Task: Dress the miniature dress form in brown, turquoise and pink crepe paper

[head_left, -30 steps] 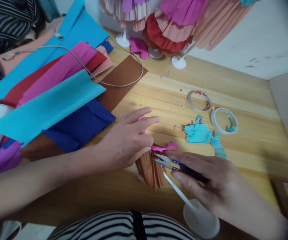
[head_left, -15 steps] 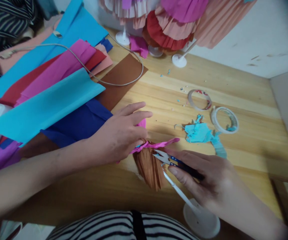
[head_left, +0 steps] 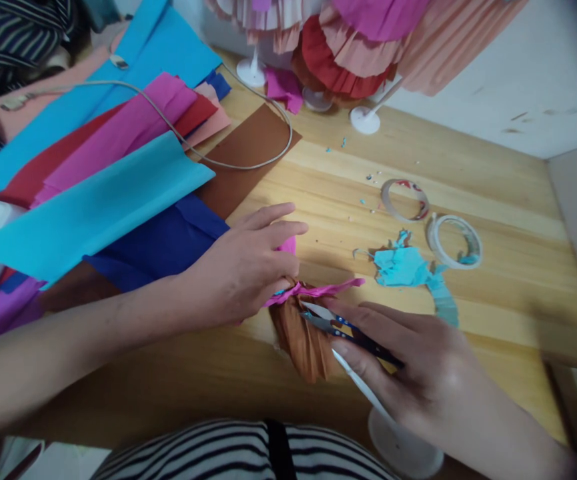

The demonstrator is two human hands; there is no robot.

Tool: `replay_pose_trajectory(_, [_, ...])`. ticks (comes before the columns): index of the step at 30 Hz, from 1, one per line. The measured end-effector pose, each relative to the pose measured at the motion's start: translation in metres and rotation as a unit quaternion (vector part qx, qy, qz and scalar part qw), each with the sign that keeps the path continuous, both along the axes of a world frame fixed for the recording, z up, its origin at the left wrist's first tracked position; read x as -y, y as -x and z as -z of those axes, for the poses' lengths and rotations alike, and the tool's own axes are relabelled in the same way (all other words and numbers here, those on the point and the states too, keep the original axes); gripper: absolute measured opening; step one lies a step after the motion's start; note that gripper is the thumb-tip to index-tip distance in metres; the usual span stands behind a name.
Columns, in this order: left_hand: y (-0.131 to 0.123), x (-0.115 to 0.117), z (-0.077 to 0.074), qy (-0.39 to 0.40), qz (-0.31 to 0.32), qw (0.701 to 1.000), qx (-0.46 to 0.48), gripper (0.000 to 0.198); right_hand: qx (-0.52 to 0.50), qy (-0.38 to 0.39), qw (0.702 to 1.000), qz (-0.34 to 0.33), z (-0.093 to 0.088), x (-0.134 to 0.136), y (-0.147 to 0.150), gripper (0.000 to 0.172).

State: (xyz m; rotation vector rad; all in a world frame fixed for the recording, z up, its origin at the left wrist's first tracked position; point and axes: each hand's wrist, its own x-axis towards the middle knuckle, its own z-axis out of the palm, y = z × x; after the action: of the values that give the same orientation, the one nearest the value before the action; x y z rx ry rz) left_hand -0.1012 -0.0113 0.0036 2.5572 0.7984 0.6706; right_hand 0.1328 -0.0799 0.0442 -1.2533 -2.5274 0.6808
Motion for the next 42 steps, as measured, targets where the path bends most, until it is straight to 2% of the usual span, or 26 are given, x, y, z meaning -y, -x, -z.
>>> replay_pose_trajectory(10, [0.0,0.0,-0.002,-0.002,0.006,1.0,-0.007,0.025,0.01,-0.048,0.999,-0.021,-0.006,0.002,0.004,0.031])
replay_pose_trajectory(16, [0.0,-0.001,0.0,0.01,0.003,1.0,-0.008,0.019,0.06,-0.075,0.995,-0.022,0.001,0.0,0.008,0.027])
replay_pose_trajectory(24, [0.0,-0.001,-0.001,0.003,0.004,1.0,-0.003,0.023,0.065,-0.085,0.994,-0.031,0.003,-0.001,0.011,0.027])
replay_pose_trajectory(34, [0.0,-0.001,0.0,0.012,0.005,1.0,-0.009,0.021,0.061,-0.035,0.995,-0.067,-0.006,-0.014,0.011,0.023])
replay_pose_trajectory(42, [-0.001,-0.001,-0.002,0.011,0.006,1.0,-0.017,0.02,0.027,-0.028,0.998,-0.057,-0.007,-0.012,0.003,0.028])
